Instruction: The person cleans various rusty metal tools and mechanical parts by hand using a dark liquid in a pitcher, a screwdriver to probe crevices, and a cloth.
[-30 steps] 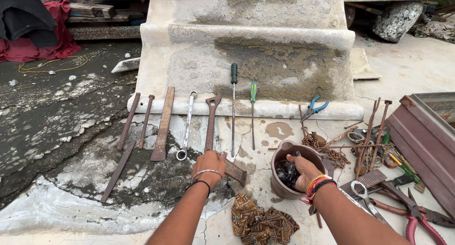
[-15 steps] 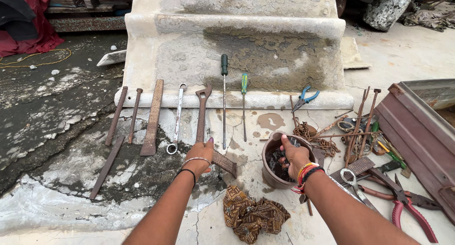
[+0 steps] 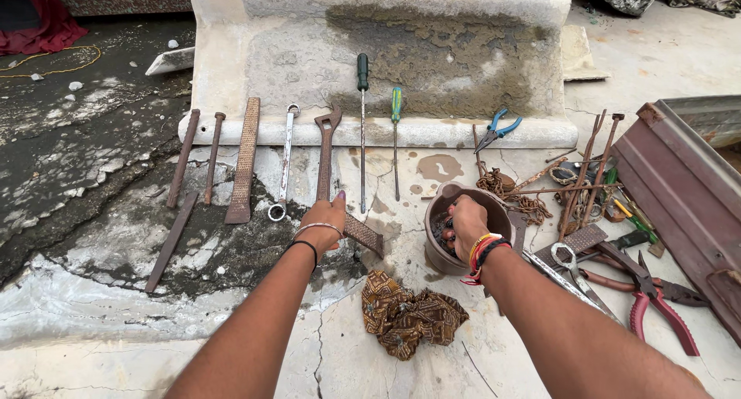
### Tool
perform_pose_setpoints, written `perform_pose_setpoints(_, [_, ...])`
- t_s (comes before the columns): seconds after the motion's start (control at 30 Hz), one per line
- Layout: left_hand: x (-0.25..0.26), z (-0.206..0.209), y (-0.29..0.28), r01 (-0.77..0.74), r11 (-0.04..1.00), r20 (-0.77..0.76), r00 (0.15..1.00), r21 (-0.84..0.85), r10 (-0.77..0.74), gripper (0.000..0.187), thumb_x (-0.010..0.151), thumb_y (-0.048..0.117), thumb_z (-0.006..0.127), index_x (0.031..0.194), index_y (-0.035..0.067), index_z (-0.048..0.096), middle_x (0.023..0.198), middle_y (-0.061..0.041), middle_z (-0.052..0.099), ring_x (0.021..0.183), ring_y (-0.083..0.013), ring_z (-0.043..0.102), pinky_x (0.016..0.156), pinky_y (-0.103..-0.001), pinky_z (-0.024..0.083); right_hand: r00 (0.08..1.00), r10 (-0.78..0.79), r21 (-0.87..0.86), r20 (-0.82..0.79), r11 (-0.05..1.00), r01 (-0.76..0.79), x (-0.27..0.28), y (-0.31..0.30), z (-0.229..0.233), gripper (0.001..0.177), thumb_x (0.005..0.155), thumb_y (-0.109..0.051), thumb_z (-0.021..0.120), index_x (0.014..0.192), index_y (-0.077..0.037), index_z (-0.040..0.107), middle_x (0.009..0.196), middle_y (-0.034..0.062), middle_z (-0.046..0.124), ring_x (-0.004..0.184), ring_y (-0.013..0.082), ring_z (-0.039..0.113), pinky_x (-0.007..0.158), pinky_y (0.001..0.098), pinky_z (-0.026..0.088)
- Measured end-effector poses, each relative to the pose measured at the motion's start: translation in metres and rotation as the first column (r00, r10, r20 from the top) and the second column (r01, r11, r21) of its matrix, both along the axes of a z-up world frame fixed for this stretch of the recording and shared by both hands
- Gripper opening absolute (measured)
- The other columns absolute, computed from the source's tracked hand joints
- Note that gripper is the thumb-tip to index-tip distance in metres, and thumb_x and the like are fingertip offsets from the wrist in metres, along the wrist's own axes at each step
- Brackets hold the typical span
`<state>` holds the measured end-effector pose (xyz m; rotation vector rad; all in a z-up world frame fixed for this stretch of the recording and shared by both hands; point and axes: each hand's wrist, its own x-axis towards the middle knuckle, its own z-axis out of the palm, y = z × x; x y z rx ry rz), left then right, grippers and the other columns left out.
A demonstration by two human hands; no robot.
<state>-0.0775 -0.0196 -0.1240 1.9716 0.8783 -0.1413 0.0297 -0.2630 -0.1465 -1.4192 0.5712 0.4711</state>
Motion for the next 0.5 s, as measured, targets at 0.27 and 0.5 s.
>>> perform_pose_setpoints(0.27, [0.002, 0.001, -0.001, 0.056, 0.995, -0.040, 0.998, 0.084, -0.053, 0.065, 0.105, 0.051, 0.036, 0.114, -0.004, 0.070, 0.102, -0.021, 0.076, 0.081, -0.0283, 0.078, 0.062, -0.037, 0.065, 1.000, 0.006, -0.083, 0.029, 0.997, -0.003, -0.006, 0.003, 0.011, 0.025, 0.096, -0.033, 0.044, 0.078, -0.016, 0.044, 0.066, 0.0004, 0.039, 0.048, 0.0145, 0.030, 0.047, 0.0346, 0.023])
perform_pose_setpoints(0.5, [0.003, 0.000, -0.001, 0.077, 0.990, -0.065, 0.995, 0.115, -0.070, 0.070, 0.101, 0.058, 0.036, 0.116, -0.002, 0.070, 0.112, -0.025, 0.076, 0.092, -0.0339, 0.080, 0.081, -0.043, 0.063, 0.971, 0.238, 0.147, -0.033, 0.962, -0.230, -0.012, -0.008, 0.042, 0.017, 0.097, -0.027, 0.050, 0.092, -0.012, 0.048, 0.078, 0.0096, 0.058, 0.058, 0.0219, 0.058, 0.050, 0.0359, 0.051])
